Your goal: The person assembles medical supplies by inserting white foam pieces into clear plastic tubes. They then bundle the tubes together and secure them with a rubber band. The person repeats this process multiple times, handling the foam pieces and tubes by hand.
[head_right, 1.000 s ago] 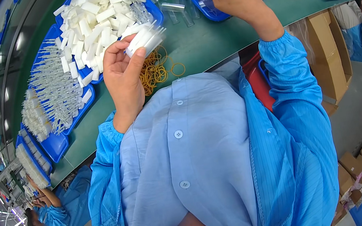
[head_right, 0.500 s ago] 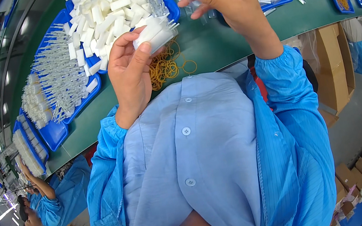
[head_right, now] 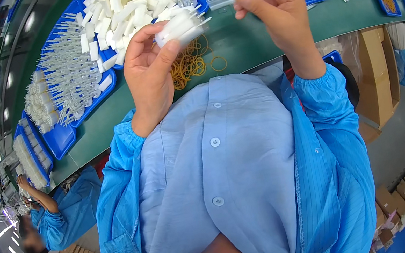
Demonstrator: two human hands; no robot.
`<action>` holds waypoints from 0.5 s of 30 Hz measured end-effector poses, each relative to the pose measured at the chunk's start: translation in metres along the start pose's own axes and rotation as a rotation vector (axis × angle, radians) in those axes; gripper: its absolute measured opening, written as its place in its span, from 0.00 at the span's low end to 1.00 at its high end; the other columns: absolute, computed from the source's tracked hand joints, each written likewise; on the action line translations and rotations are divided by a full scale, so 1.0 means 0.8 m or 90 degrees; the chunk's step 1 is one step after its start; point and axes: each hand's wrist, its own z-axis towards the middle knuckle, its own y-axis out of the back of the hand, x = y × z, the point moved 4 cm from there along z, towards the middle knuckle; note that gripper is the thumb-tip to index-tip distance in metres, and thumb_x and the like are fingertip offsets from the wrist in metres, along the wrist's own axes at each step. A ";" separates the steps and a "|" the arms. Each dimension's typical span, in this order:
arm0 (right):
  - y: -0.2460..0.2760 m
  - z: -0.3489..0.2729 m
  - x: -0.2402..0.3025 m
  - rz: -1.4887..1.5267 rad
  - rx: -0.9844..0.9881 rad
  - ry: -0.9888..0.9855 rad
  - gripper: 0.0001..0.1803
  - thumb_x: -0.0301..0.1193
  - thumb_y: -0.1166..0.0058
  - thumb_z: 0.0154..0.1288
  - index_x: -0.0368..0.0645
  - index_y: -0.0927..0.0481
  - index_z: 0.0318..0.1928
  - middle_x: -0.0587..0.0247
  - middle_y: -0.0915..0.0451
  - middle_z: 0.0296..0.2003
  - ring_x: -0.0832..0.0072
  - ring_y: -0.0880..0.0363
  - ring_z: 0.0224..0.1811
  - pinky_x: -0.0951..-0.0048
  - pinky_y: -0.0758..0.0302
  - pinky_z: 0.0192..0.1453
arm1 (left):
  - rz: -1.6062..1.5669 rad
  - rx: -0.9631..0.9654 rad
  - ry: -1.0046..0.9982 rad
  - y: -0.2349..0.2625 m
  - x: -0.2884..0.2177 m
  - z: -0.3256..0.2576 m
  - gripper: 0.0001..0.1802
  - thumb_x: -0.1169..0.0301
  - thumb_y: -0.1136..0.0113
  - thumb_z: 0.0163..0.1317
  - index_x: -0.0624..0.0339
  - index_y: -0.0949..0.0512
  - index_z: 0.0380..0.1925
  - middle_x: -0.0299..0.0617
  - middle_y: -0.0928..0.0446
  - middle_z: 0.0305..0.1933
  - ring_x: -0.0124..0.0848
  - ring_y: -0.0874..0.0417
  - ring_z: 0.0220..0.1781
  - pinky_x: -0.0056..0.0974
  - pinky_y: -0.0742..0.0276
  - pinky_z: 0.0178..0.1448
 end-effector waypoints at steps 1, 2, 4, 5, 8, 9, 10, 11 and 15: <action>0.001 -0.001 0.005 -0.015 -0.010 0.033 0.13 0.21 0.47 0.66 0.31 0.22 0.50 0.56 0.23 0.46 0.76 0.25 0.38 0.77 0.25 0.41 | 0.010 -0.001 0.002 -0.001 0.000 -0.001 0.18 0.84 0.40 0.61 0.67 0.29 0.51 0.48 0.26 0.55 0.33 0.23 0.57 0.35 0.26 0.60; 0.000 -0.002 0.009 -0.037 -0.016 0.033 0.12 0.20 0.47 0.66 0.31 0.22 0.49 0.55 0.23 0.46 0.76 0.24 0.38 0.77 0.25 0.41 | 0.020 -0.002 0.005 -0.002 0.000 -0.001 0.18 0.84 0.40 0.61 0.67 0.29 0.51 0.49 0.26 0.55 0.33 0.23 0.57 0.35 0.25 0.60; -0.002 -0.007 0.017 -0.082 -0.028 0.035 0.11 0.19 0.47 0.65 0.31 0.21 0.48 0.55 0.24 0.47 0.76 0.24 0.38 0.77 0.24 0.41 | 0.036 -0.002 0.021 -0.003 -0.001 -0.001 0.19 0.85 0.41 0.61 0.67 0.30 0.52 0.48 0.27 0.55 0.33 0.23 0.57 0.35 0.25 0.60; -0.005 -0.007 0.020 -0.074 -0.030 0.038 0.11 0.20 0.46 0.65 0.31 0.21 0.47 0.57 0.24 0.45 0.77 0.23 0.37 0.78 0.24 0.41 | 0.044 -0.002 0.028 -0.004 -0.001 -0.002 0.19 0.85 0.41 0.61 0.67 0.30 0.52 0.48 0.27 0.56 0.33 0.23 0.57 0.35 0.25 0.61; -0.016 -0.006 0.022 -0.059 -0.029 0.035 0.11 0.20 0.43 0.64 0.33 0.20 0.47 0.61 0.23 0.41 0.78 0.21 0.36 0.80 0.25 0.42 | 0.049 0.001 0.010 -0.005 0.000 -0.001 0.19 0.87 0.41 0.60 0.66 0.29 0.51 0.47 0.30 0.58 0.33 0.24 0.58 0.36 0.25 0.62; -0.015 -0.006 0.020 -0.059 -0.023 0.025 0.11 0.20 0.43 0.64 0.33 0.20 0.47 0.61 0.23 0.41 0.78 0.21 0.36 0.80 0.25 0.42 | 0.050 0.008 0.004 -0.005 0.001 -0.001 0.19 0.87 0.41 0.59 0.66 0.29 0.51 0.46 0.31 0.58 0.33 0.24 0.59 0.36 0.26 0.63; -0.015 -0.006 0.018 -0.058 -0.015 0.015 0.11 0.20 0.43 0.64 0.33 0.20 0.47 0.61 0.23 0.40 0.78 0.20 0.36 0.80 0.25 0.42 | 0.052 0.013 -0.003 -0.004 0.002 -0.001 0.19 0.87 0.41 0.59 0.66 0.29 0.50 0.46 0.32 0.59 0.34 0.25 0.59 0.36 0.26 0.63; -0.016 -0.007 0.018 -0.049 -0.018 0.001 0.11 0.21 0.43 0.64 0.33 0.20 0.47 0.61 0.22 0.38 0.78 0.20 0.35 0.80 0.24 0.42 | 0.053 0.019 -0.010 -0.004 0.002 -0.001 0.19 0.88 0.41 0.59 0.66 0.29 0.50 0.45 0.33 0.59 0.34 0.25 0.59 0.37 0.26 0.64; -0.018 -0.008 0.011 0.003 -0.022 -0.067 0.11 0.23 0.43 0.65 0.34 0.20 0.48 0.61 0.20 0.35 0.78 0.19 0.35 0.80 0.23 0.43 | 0.070 0.014 -0.027 -0.002 0.003 -0.002 0.18 0.88 0.41 0.59 0.66 0.28 0.48 0.44 0.33 0.58 0.34 0.26 0.60 0.36 0.26 0.64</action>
